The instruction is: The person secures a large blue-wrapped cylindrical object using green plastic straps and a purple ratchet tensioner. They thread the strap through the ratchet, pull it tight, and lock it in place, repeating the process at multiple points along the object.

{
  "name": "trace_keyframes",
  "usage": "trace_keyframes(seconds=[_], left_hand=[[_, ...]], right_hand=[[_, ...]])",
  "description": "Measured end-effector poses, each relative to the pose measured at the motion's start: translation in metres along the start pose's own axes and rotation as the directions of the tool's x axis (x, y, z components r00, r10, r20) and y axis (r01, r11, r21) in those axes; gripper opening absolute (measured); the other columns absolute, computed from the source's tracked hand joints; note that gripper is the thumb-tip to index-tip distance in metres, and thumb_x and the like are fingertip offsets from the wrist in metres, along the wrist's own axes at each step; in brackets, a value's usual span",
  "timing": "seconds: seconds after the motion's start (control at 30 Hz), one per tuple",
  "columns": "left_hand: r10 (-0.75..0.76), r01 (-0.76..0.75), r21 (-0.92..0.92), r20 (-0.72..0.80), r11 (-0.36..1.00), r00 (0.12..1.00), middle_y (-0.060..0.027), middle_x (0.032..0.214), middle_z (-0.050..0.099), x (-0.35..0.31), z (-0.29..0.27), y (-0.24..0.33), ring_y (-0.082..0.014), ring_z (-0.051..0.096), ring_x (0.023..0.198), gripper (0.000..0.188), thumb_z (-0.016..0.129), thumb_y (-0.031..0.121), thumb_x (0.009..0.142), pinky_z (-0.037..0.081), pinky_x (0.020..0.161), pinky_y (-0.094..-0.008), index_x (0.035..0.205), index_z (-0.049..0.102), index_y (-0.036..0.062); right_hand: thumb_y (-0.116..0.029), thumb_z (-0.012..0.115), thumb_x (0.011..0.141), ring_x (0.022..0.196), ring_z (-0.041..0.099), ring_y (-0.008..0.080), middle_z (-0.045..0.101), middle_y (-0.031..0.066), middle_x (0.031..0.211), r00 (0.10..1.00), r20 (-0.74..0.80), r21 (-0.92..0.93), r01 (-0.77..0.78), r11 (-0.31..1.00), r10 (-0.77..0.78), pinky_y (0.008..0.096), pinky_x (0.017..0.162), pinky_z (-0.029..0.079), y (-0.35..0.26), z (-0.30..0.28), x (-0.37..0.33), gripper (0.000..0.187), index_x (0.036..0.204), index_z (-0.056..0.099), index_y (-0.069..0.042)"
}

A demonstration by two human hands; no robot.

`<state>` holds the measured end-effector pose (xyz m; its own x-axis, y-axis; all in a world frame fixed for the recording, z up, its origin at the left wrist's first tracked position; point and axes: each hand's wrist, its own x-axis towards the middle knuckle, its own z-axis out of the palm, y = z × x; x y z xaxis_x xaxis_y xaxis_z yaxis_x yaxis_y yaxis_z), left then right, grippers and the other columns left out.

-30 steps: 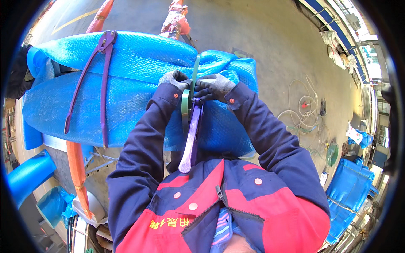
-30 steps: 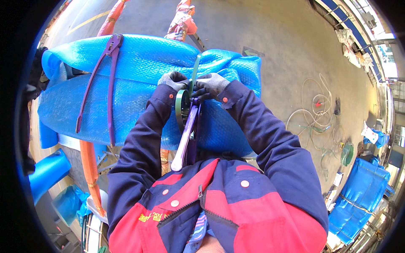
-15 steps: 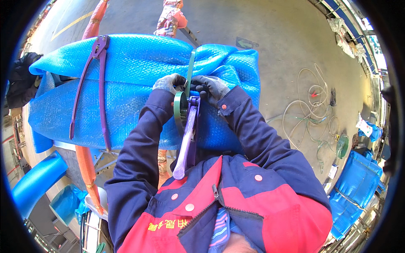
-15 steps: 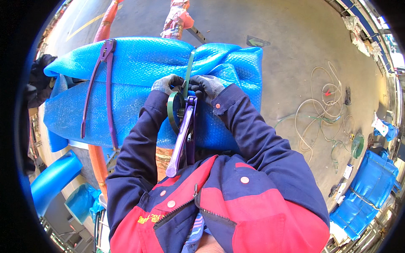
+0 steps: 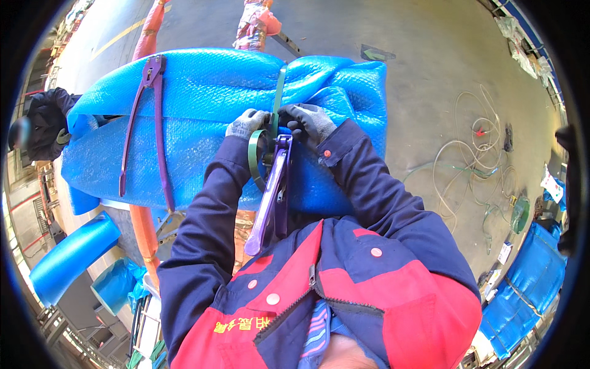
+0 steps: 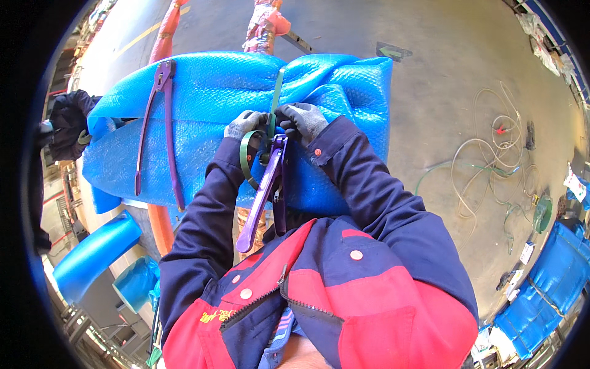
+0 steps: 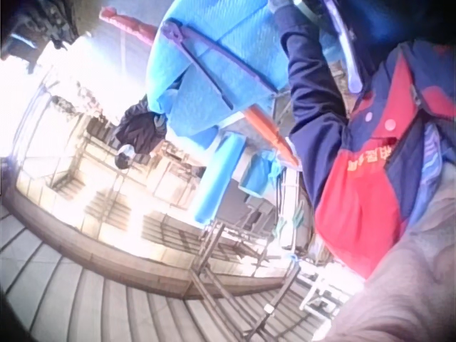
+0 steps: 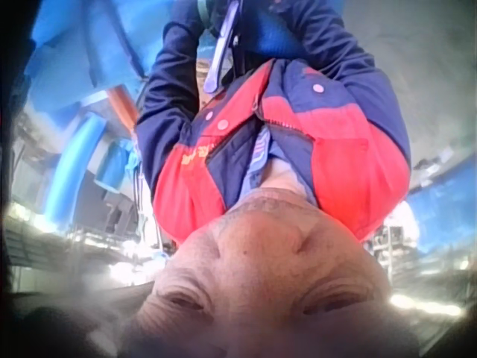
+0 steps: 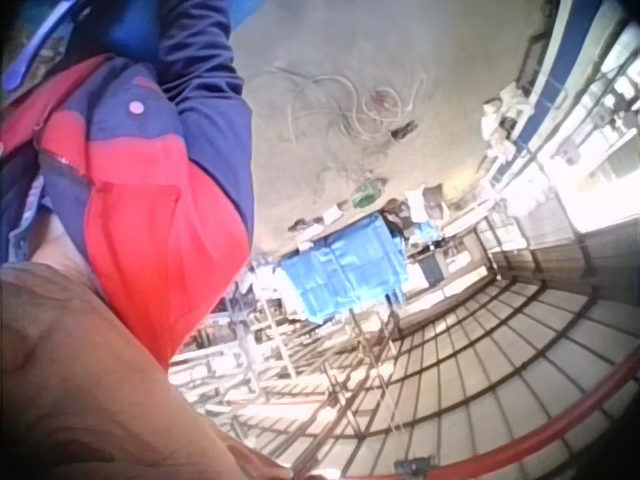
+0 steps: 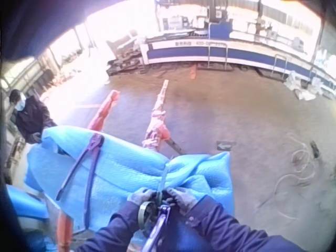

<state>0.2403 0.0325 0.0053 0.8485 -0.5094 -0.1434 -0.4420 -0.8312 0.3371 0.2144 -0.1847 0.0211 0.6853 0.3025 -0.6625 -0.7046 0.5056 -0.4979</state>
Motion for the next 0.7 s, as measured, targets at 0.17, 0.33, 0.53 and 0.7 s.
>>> trace_keyframes(seconds=[0.17,0.33,0.53,0.7], left_hand=[[-0.134,0.138,-0.536,0.046,0.833,0.990,-0.0084,0.098,0.071,-0.002,0.000,-0.003,-0.0177,0.069,0.090,0.020,0.072,0.002,0.086,0.056,0.080,-0.0300,0.105,0.069,0.0032],[-0.327,0.337,-0.785,0.181,0.520,0.928,-0.0070,0.092,0.073,0.009,0.001,0.001,-0.0127,0.066,0.081,0.018,0.076,0.012,0.089,0.056,0.076,-0.0292,0.100,0.070,-0.0021],[-0.396,0.393,-0.638,0.147,0.662,0.906,-0.0074,0.087,0.074,0.016,0.000,0.011,-0.0125,0.068,0.078,0.024,0.082,0.018,0.083,0.056,0.074,-0.0291,0.098,0.072,0.0016],[-0.233,0.273,-0.528,0.143,0.804,0.962,-0.0122,0.088,0.075,0.021,-0.008,0.012,-0.0180,0.071,0.078,0.033,0.087,0.026,0.075,0.056,0.076,-0.0311,0.095,0.074,0.0039]], right_hand=[[-0.015,0.053,0.102,0.061,0.056,0.0108,0.061,0.0044,0.084,0.996,0.077,0.008,0.033,0.999,-0.033,0.0230,0.052,0.048,0.004,-0.001,0.003,0.019,0.110,0.061,0.000],[-0.011,0.051,0.102,0.068,0.068,0.0194,0.065,0.0110,0.091,0.988,0.077,-0.243,0.149,0.958,-0.134,0.0289,0.055,0.054,-0.002,0.006,-0.006,0.020,0.115,0.058,0.003],[-0.016,0.063,0.094,0.087,0.070,0.0313,0.070,0.0167,0.103,0.488,0.332,-0.776,0.628,0.060,-0.807,0.0406,0.078,0.056,-0.042,-0.009,-0.012,0.023,0.115,0.065,-0.008],[-0.029,0.069,0.090,0.123,0.053,0.0302,0.063,0.0078,0.123,0.614,0.524,-0.851,0.400,-0.340,-0.591,0.0487,0.107,0.038,-0.045,-0.019,0.015,0.028,0.116,0.070,-0.019]])
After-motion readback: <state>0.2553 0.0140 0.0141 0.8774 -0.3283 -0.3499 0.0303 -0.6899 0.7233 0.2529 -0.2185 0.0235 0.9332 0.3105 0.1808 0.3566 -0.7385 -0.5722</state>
